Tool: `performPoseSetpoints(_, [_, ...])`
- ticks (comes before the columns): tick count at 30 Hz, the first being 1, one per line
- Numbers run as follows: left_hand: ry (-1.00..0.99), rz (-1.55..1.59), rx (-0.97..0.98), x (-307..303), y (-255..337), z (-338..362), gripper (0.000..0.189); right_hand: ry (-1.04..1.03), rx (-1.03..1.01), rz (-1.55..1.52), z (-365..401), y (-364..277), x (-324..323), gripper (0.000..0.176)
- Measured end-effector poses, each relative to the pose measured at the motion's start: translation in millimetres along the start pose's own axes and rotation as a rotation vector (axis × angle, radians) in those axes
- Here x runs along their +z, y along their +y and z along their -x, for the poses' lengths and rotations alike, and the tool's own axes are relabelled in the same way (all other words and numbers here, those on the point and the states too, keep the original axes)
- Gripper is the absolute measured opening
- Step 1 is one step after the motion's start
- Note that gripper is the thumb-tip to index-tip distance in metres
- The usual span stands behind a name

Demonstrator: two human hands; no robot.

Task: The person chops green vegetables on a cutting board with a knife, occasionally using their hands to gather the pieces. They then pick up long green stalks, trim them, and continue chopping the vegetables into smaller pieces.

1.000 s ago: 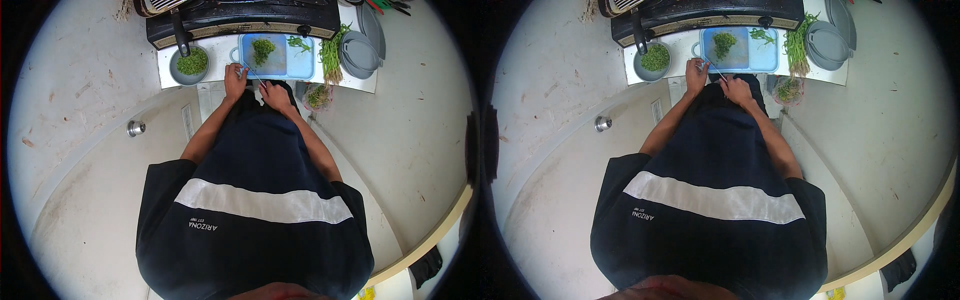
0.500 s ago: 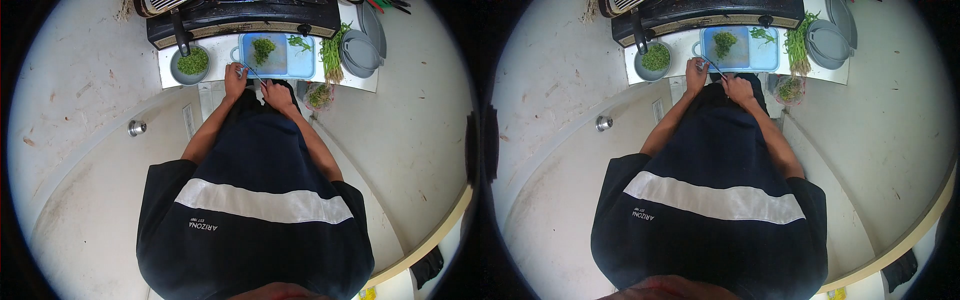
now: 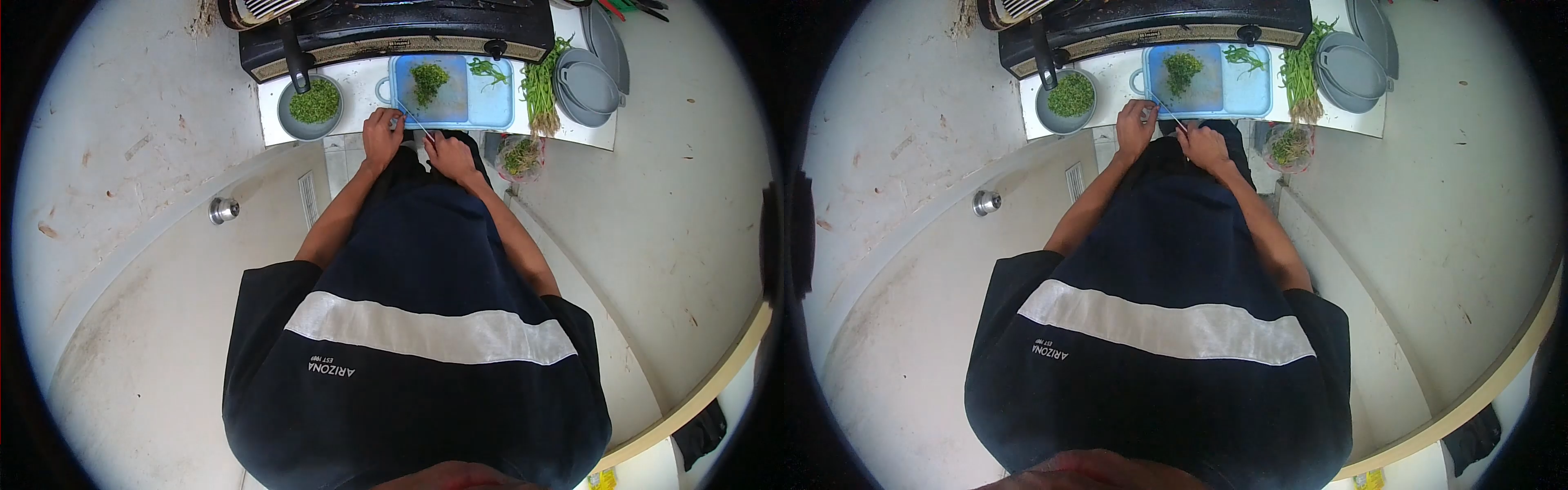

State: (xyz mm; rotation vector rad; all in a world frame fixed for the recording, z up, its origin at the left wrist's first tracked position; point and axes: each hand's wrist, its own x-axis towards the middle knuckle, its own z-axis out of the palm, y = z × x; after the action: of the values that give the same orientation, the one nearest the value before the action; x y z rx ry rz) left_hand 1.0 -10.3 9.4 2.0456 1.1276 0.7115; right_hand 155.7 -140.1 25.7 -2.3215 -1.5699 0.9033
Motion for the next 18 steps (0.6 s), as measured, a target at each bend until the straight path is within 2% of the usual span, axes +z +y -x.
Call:
performPoseSetpoints(2, [-0.012, 0.027, -0.037, 2, 3, -1, 0.009, 0.01, -0.011, 0.005, 0, 2, 1, 0.043])
performPoseSetpoints(4, [-0.04, 0.056, -0.179, 3, 3, -1, 0.013, -0.021, 0.013, 0.01, 2, -2, -7, 0.046])
performPoseSetpoints(7, [-0.006, 0.106, -0.28, 7, -4, -2, 0.018, -0.043, 0.049, 0.015, 2, -4, -13, 0.048])
performPoseSetpoints(11, [0.01, 0.171, -0.291, 9, -10, -3, 0.021, -0.038, 0.033, 0.023, 3, -3, -18, 0.047])
performPoseSetpoints(13, [-0.065, 0.159, -0.388, 5, -6, -5, 0.022, -0.042, 0.01, 0.018, 3, -3, -17, 0.046])
performPoseSetpoints(18, [-0.074, 0.167, -0.382, 1, -5, -9, 0.022, -0.056, -0.027, 0.033, -3, -4, -14, 0.047])
